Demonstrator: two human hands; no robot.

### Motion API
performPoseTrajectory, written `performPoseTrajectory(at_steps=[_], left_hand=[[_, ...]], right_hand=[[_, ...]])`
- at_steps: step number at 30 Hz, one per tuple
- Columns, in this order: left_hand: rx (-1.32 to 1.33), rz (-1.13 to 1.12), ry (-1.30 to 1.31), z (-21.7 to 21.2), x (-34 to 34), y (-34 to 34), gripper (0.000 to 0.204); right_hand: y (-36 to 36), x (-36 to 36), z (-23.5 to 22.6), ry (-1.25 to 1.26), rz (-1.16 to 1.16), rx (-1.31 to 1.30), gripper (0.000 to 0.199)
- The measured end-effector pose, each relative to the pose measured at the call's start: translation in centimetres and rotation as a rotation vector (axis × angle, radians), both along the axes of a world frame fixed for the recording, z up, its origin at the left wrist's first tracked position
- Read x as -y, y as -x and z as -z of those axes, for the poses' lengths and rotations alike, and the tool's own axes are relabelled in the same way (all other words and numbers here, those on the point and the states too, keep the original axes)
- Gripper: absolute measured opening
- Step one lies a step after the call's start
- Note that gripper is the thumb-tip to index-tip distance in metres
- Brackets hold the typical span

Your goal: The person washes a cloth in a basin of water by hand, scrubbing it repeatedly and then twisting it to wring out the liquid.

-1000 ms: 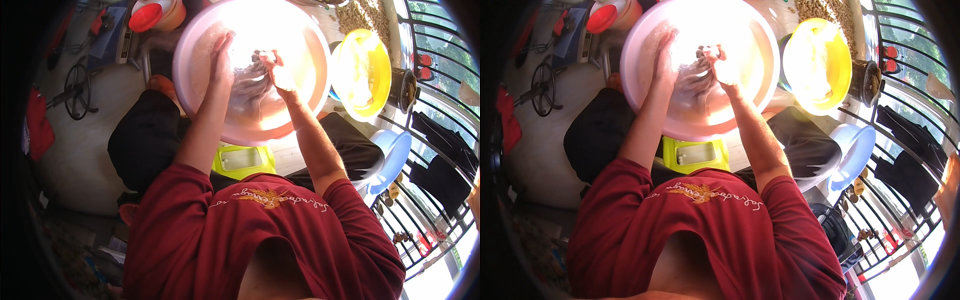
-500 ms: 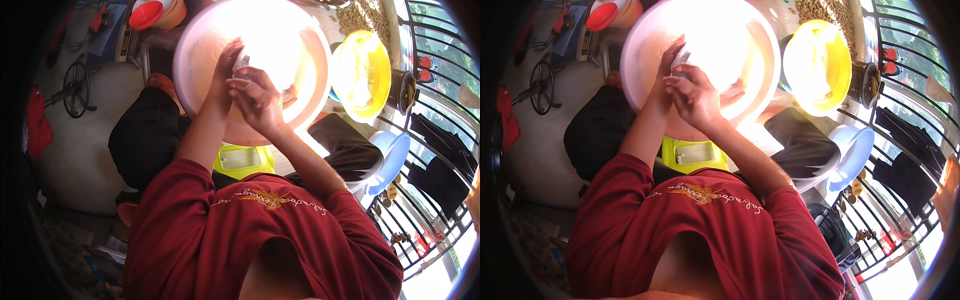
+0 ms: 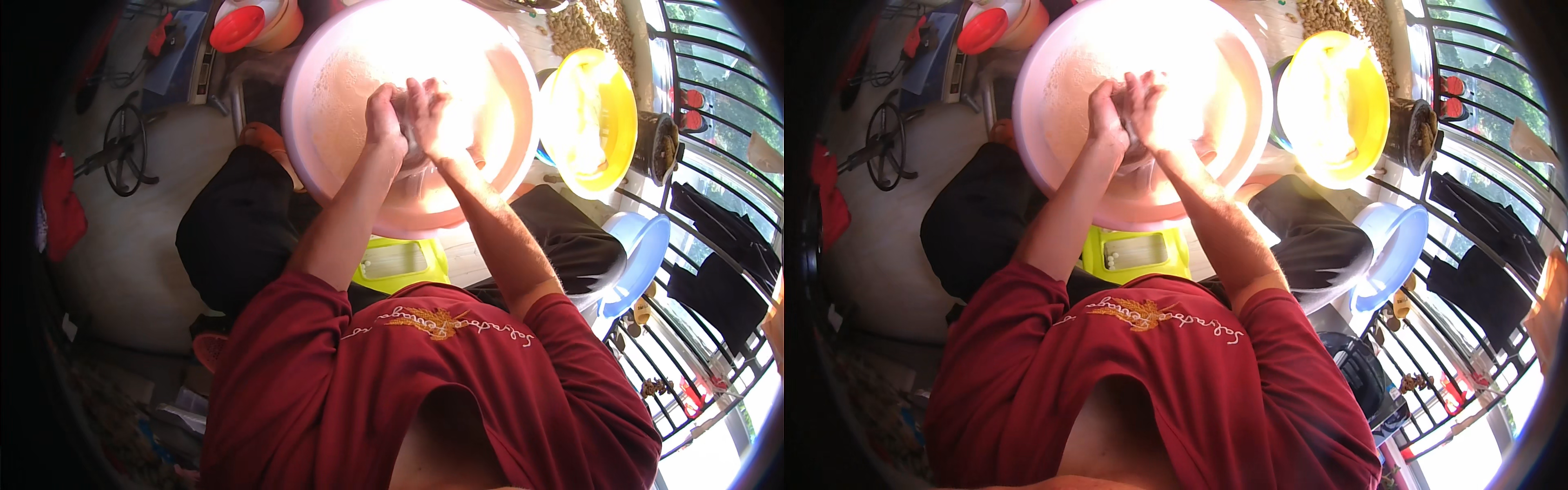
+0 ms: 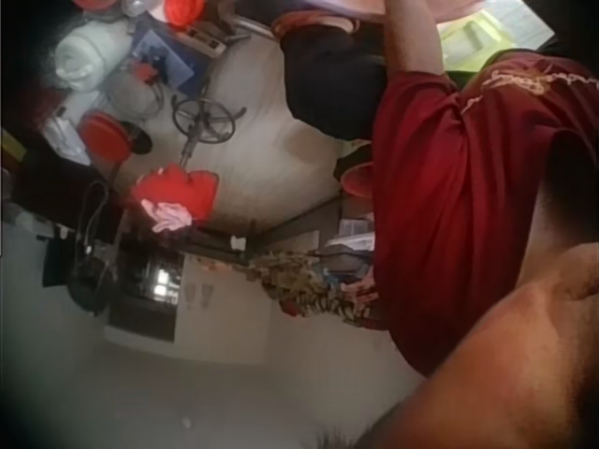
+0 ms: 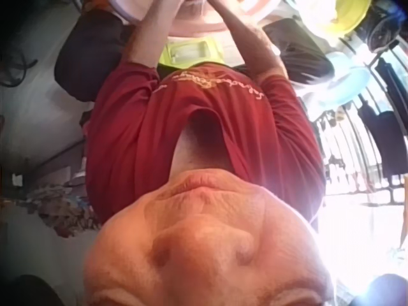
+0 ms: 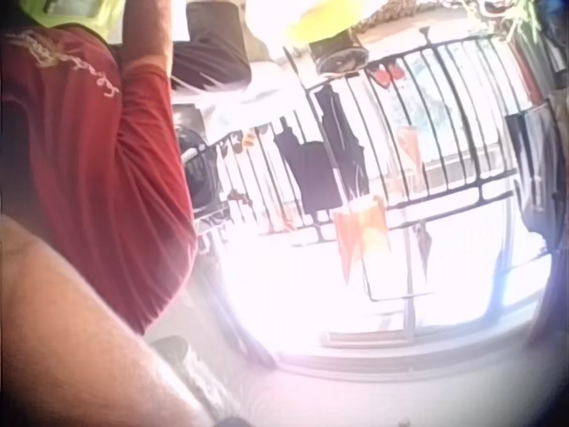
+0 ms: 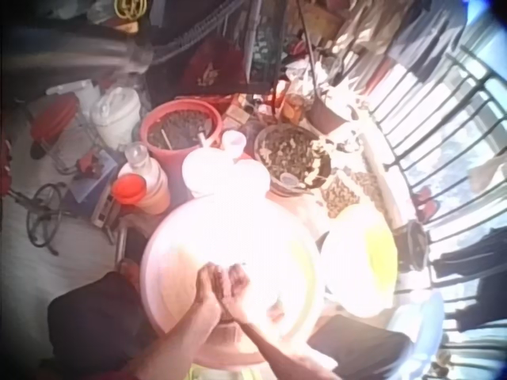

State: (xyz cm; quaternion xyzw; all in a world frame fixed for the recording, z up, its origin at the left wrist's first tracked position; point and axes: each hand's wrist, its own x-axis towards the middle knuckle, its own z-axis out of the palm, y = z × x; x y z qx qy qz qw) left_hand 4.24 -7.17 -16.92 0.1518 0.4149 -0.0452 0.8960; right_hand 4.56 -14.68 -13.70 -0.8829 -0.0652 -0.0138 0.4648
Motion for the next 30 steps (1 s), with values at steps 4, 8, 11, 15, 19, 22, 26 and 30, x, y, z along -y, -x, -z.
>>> performPoseTrajectory(at_steps=[4,8,11,15,19,22,26,30], left_hand=[[0.047,0.067,-0.263,-1.7,-0.3,-0.3,0.017],[0.326,0.030,-0.344,-0.3,-3.9,-1.4,0.023],[0.204,0.081,-0.635,-0.1,-3.3,-1.2,0.032],[0.074,0.123,-0.503,5.9,-3.3,-0.2,0.038],[-0.003,0.141,-0.172,0.6,-2.9,-0.4,0.041],[0.222,0.302,0.304,3.0,-4.4,-0.4,0.040],[0.338,0.219,0.059,-0.5,-3.4,0.8,0.033],[0.352,0.077,-0.054,-2.2,-2.0,1.3,0.031]], right_hand=[[-2.4,2.6,0.2,-0.013,0.046,-0.233,0.034],[-1.6,4.5,1.4,0.180,-0.049,-0.035,0.047],[-0.9,5.2,1.5,0.264,-0.203,-0.298,0.049],[-1.2,4.3,1.3,0.438,-0.260,-0.348,0.060],[0.5,1.9,-3.9,-0.094,-0.238,-0.159,0.045],[3.6,0.4,-6.3,-0.008,-0.387,0.102,0.041],[6.6,-1.6,-8.5,0.107,-0.433,0.207,0.046],[4.7,-2.0,-6.8,0.106,-0.303,0.262,0.032]])
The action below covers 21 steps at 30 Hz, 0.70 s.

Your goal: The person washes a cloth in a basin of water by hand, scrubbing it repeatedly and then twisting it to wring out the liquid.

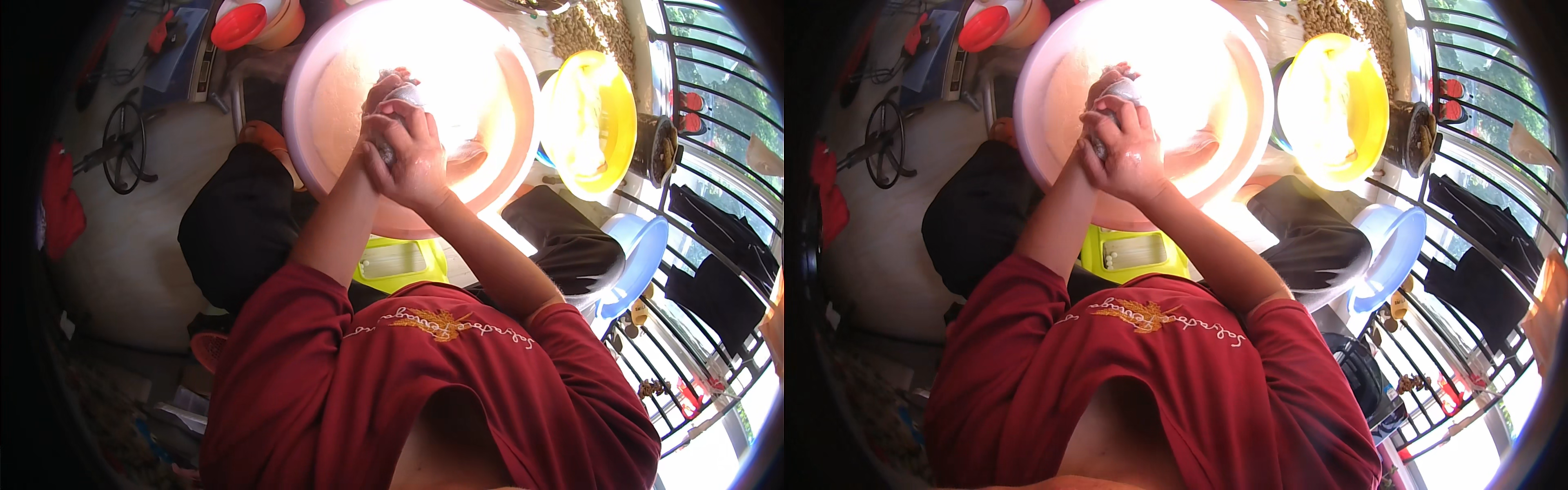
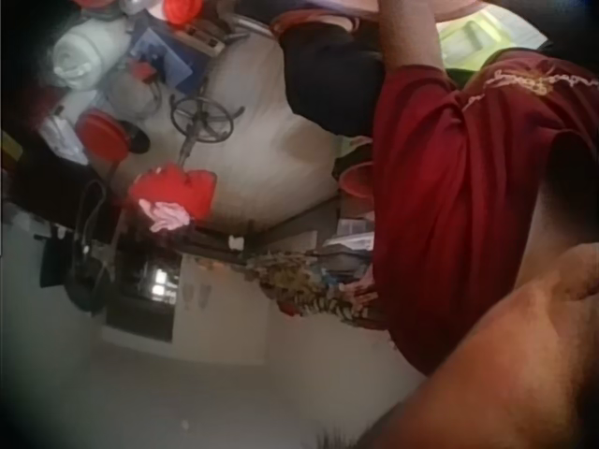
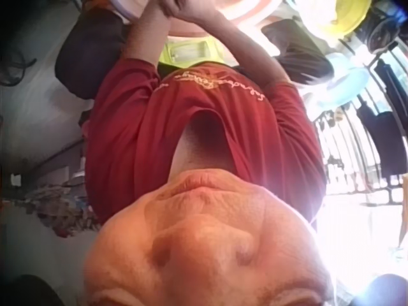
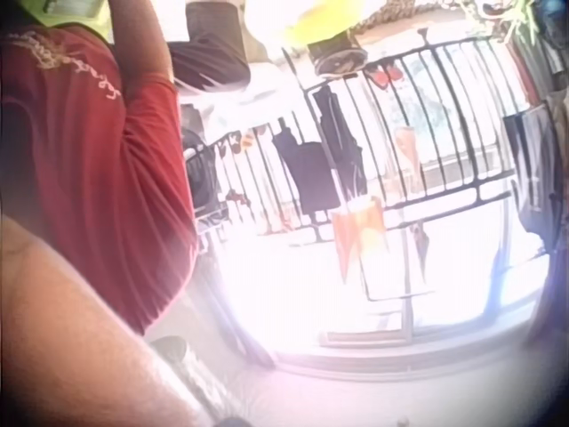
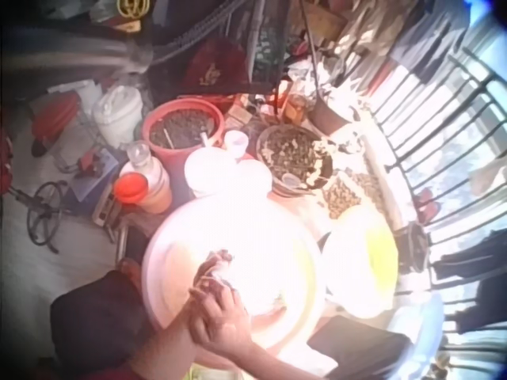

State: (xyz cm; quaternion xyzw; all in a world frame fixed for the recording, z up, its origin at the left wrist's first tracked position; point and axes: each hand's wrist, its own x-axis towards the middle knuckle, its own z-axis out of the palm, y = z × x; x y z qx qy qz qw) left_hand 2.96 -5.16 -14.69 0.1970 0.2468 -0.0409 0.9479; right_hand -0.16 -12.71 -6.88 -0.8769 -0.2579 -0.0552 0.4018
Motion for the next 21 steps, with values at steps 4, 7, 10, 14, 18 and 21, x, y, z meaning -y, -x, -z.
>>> performPoseTrajectory(at_steps=[4,7,10,14,18,21], left_hand=[[0.042,0.066,0.253,3.6,0.6,-0.6,0.016],[-0.089,0.080,0.031,-1.0,1.3,-1.0,0.022],[-0.259,0.028,-0.263,0.9,1.7,-1.0,0.018],[-0.120,-0.111,-0.179,1.4,0.0,-2.2,0.014],[-0.078,-0.152,-0.553,1.7,-1.2,-2.5,0.044],[-0.197,-0.062,-0.642,2.5,-0.7,-2.0,0.048]], right_hand=[[-2.0,0.7,4.0,-0.181,0.167,-0.126,0.022],[-3.3,1.1,3.8,-0.274,0.377,-0.380,0.027],[-6.1,5.2,8.4,0.217,0.243,-0.165,0.030],[-6.8,5.6,9.4,-0.124,0.379,-0.521,0.033],[-4.9,6.7,8.2,0.358,0.143,-0.385,0.071],[-5.5,5.9,8.4,0.521,0.138,-0.811,0.068]])
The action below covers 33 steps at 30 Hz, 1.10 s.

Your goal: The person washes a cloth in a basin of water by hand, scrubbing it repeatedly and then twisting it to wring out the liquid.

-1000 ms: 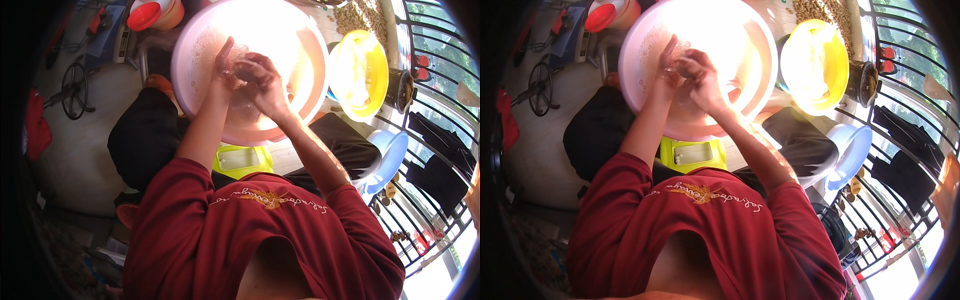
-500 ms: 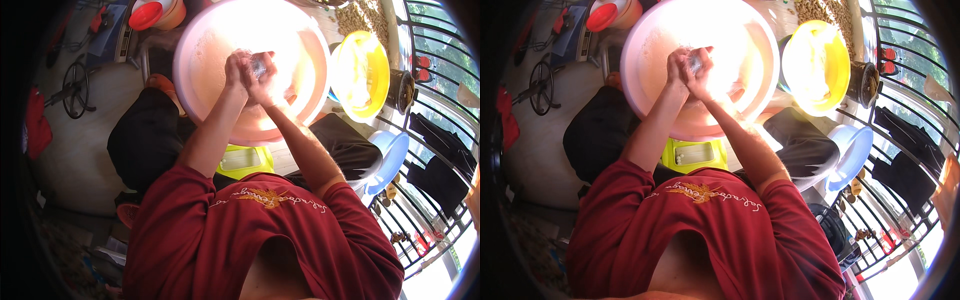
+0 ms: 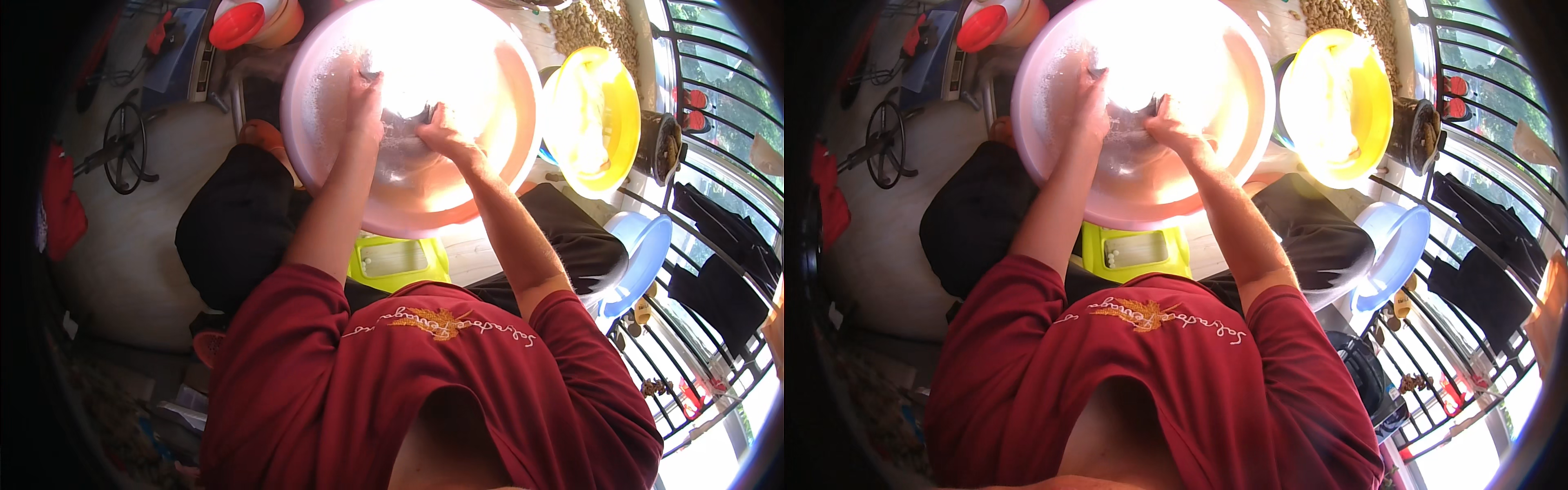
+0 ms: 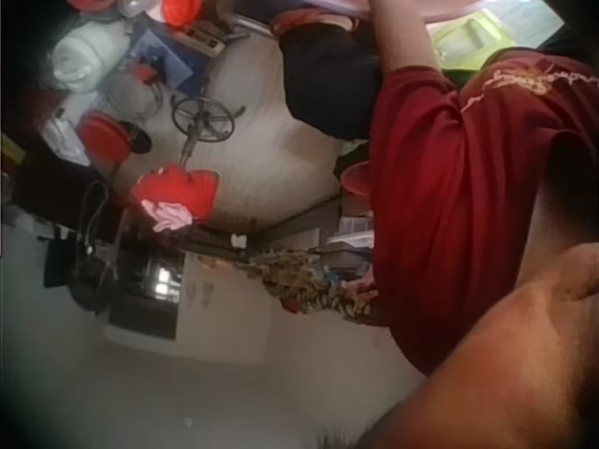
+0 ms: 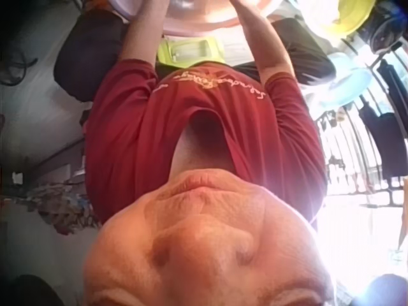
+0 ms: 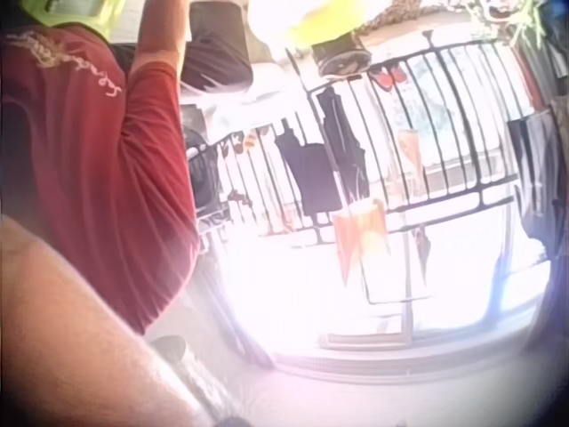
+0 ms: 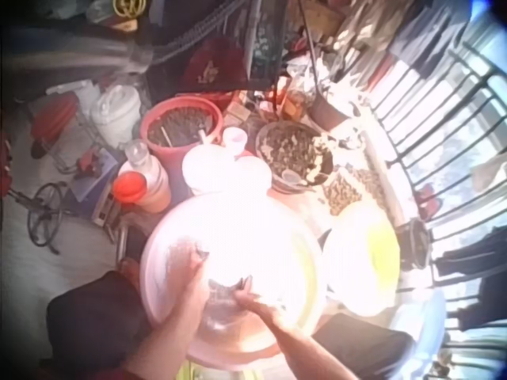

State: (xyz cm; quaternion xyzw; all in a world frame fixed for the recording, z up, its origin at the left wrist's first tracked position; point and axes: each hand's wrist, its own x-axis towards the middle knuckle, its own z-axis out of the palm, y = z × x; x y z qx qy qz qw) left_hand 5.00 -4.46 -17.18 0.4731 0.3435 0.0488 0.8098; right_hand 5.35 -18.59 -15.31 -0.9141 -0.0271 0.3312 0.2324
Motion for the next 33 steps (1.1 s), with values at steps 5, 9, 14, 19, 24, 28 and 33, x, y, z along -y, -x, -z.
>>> performPoseTrajectory(at_steps=[5,9,14,19,24,28,33], left_hand=[[-0.082,-0.004,0.473,1.8,0.1,-0.1,0.052],[-0.211,0.246,0.654,-2.2,-0.6,0.0,0.049],[0.530,0.087,0.097,-3.7,2.5,2.8,0.029],[0.760,0.360,1.116,2.2,1.1,1.1,0.019],[0.014,0.090,0.737,-5.2,2.7,1.1,0.026],[-0.016,-0.063,0.782,-3.7,2.8,1.2,0.028],[0.165,-0.054,0.779,-9.4,0.8,-0.4,0.019]], right_hand=[[0.3,-0.8,-4.3,-0.261,0.007,0.395,0.053],[3.4,-2.9,-7.3,-0.768,0.054,0.426,0.041],[6.5,-5.8,-9.5,-0.506,-0.160,0.849,0.025],[4.3,-6.3,-7.7,-0.498,0.015,0.785,0.015],[1.2,-4.6,-5.3,-0.430,0.245,0.609,0.029],[-1.1,-3.1,-5.8,-0.288,0.314,0.255,0.037],[-1.0,0.3,-1.3,-0.947,0.278,0.313,0.040]])
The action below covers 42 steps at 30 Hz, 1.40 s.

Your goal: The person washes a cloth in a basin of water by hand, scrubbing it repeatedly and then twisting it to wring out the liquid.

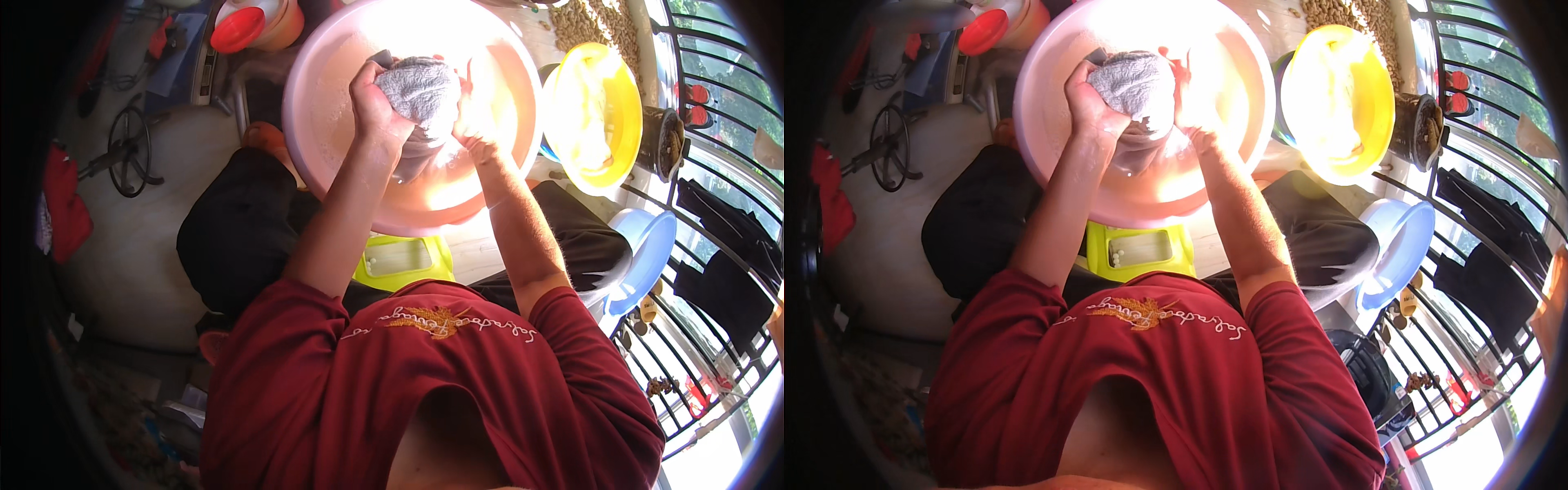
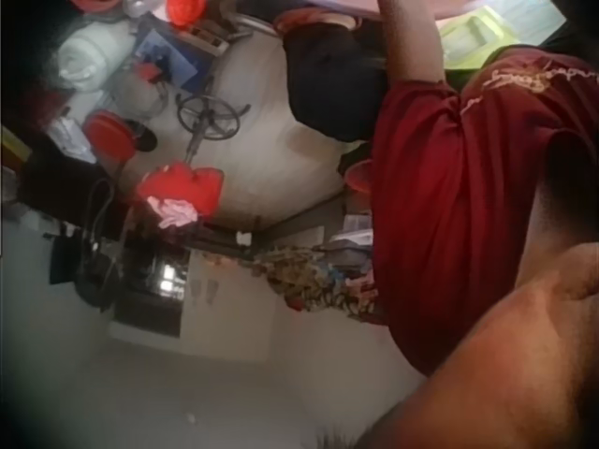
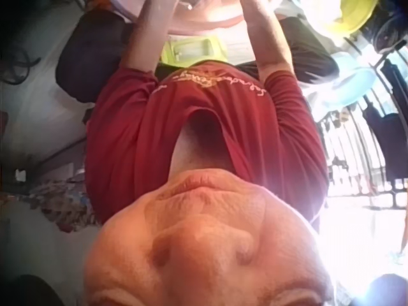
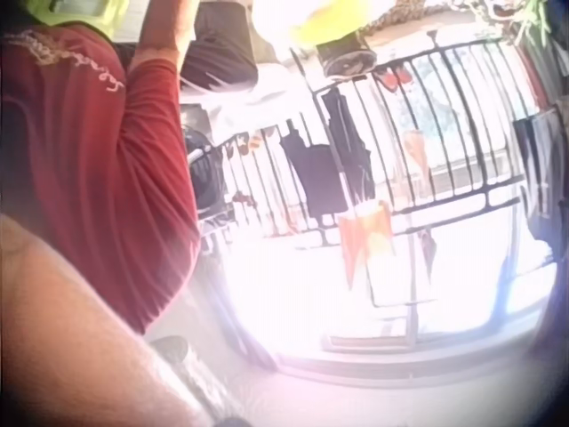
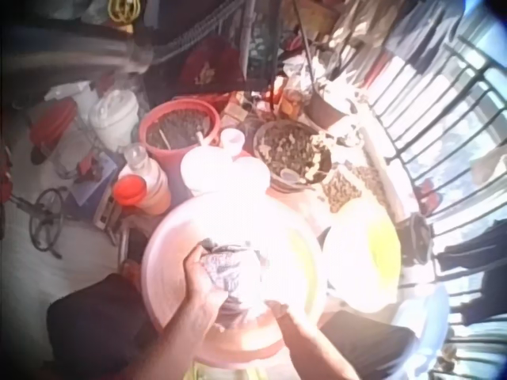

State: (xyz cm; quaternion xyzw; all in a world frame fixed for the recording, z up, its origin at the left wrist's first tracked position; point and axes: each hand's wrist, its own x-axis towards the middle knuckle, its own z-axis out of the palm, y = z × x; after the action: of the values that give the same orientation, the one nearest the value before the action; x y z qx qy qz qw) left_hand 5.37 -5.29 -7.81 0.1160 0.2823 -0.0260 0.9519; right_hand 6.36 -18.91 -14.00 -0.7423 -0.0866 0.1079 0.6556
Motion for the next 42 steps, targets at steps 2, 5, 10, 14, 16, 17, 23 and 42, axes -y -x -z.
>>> performPoseTrajectory(at_steps=[2,5,10,14,16,17,23,42], left_hand=[[-0.148,-0.071,-0.036,0.1,-0.4,-0.7,0.027],[-0.201,-0.104,-0.088,-0.1,-2.2,-1.7,0.039],[-0.103,0.015,-0.747,3.8,-6.1,-1.3,0.034],[-0.034,0.435,-1.600,6.9,-6.5,-0.1,0.054],[-0.112,0.536,-2.032,7.6,-5.8,0.3,0.061],[-0.082,0.624,-2.028,6.7,-5.2,0.3,0.065],[0.251,0.401,-1.881,3.9,0.5,1.6,0.030],[0.060,0.271,-0.081,4.8,-0.3,1.9,0.027]], right_hand=[[0.7,0.8,-1.3,0.219,-0.090,0.261,0.043],[1.1,1.7,-0.5,0.008,-0.145,-0.161,0.044],[1.1,3.7,0.8,-0.220,-0.161,-0.599,0.053],[1.1,3.0,-1.8,0.049,-0.088,-0.379,0.061],[1.6,2.1,-1.5,0.663,-0.123,0.170,0.077],[2.3,1.4,-1.3,0.905,-0.141,0.279,0.075],[2.0,0.1,1.0,1.086,-0.266,0.113,0.041],[7.2,-5.0,-9.6,0.567,-0.126,0.571,0.026]])
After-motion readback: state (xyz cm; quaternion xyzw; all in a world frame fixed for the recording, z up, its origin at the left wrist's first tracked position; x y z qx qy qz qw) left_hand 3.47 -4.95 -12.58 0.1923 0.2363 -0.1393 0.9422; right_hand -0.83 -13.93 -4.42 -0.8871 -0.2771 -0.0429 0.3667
